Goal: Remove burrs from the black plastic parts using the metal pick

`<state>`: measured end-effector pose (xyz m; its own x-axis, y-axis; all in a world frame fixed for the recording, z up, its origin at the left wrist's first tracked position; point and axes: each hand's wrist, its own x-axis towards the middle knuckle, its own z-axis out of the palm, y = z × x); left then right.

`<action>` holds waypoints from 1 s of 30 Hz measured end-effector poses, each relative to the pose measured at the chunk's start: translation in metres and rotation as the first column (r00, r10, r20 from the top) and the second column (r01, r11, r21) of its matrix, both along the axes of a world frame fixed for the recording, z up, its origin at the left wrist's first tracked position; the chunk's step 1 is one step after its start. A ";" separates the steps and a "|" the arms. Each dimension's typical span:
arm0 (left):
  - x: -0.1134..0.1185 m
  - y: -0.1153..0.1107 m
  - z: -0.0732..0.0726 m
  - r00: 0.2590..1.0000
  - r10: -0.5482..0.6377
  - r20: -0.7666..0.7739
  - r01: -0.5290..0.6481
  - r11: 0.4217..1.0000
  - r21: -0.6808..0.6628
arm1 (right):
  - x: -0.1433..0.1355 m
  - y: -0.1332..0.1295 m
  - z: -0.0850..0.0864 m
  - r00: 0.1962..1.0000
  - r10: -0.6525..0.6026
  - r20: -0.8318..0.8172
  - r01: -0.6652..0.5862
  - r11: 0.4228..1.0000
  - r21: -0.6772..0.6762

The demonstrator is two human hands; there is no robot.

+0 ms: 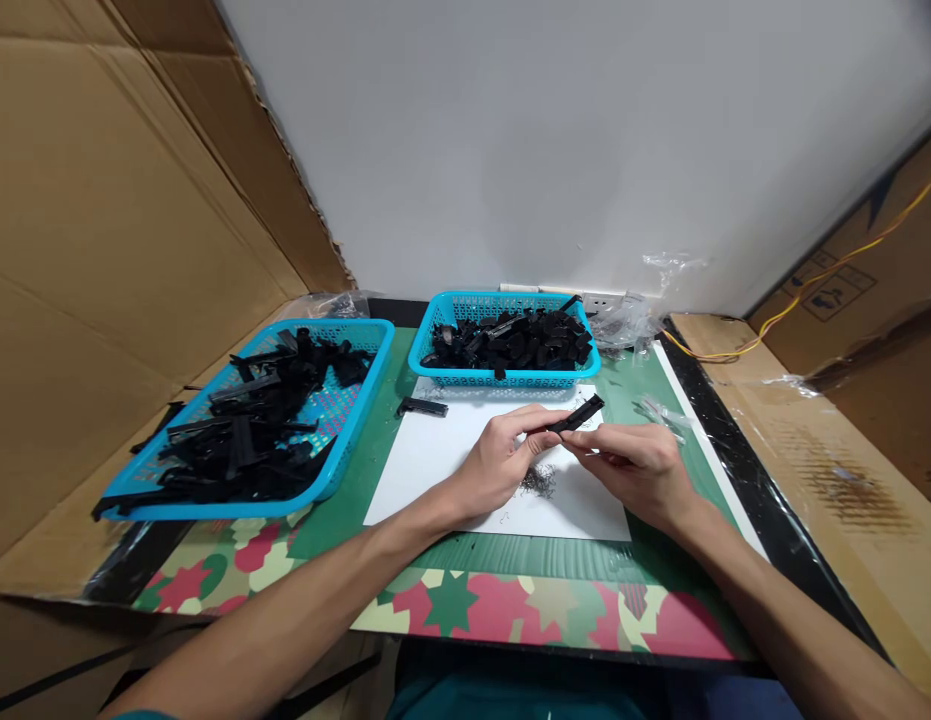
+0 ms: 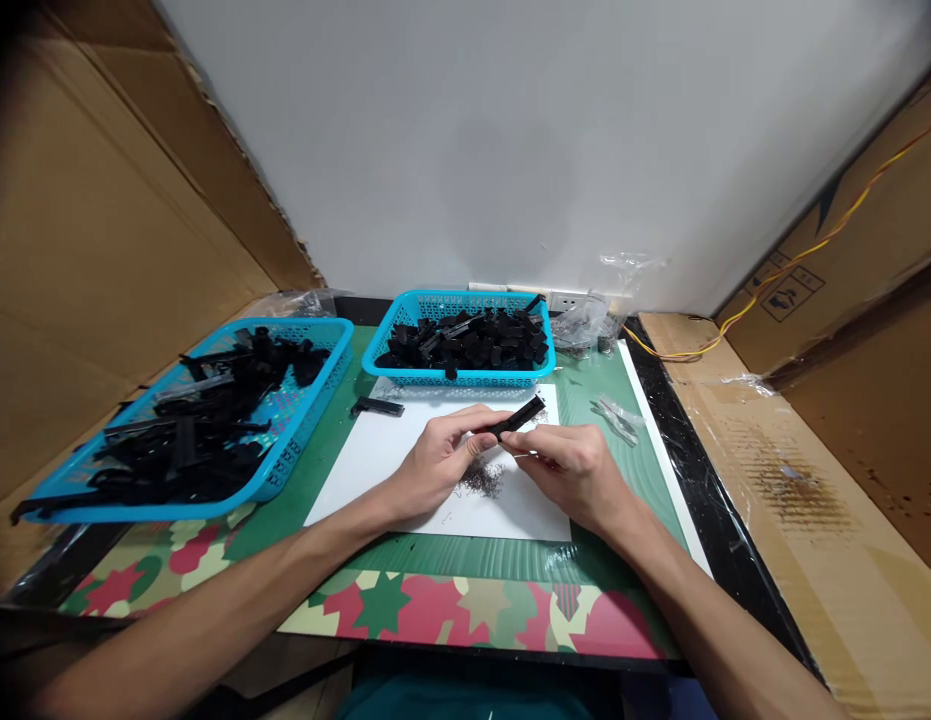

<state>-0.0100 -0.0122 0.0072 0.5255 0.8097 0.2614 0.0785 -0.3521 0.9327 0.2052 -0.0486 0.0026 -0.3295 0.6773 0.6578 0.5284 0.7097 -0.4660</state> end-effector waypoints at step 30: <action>-0.001 0.008 -0.011 0.946 0.113 -0.302 0.000 0.937 0.349 | 0.019 0.020 0.007 0.994 -0.044 0.105 0.057 0.991 -0.124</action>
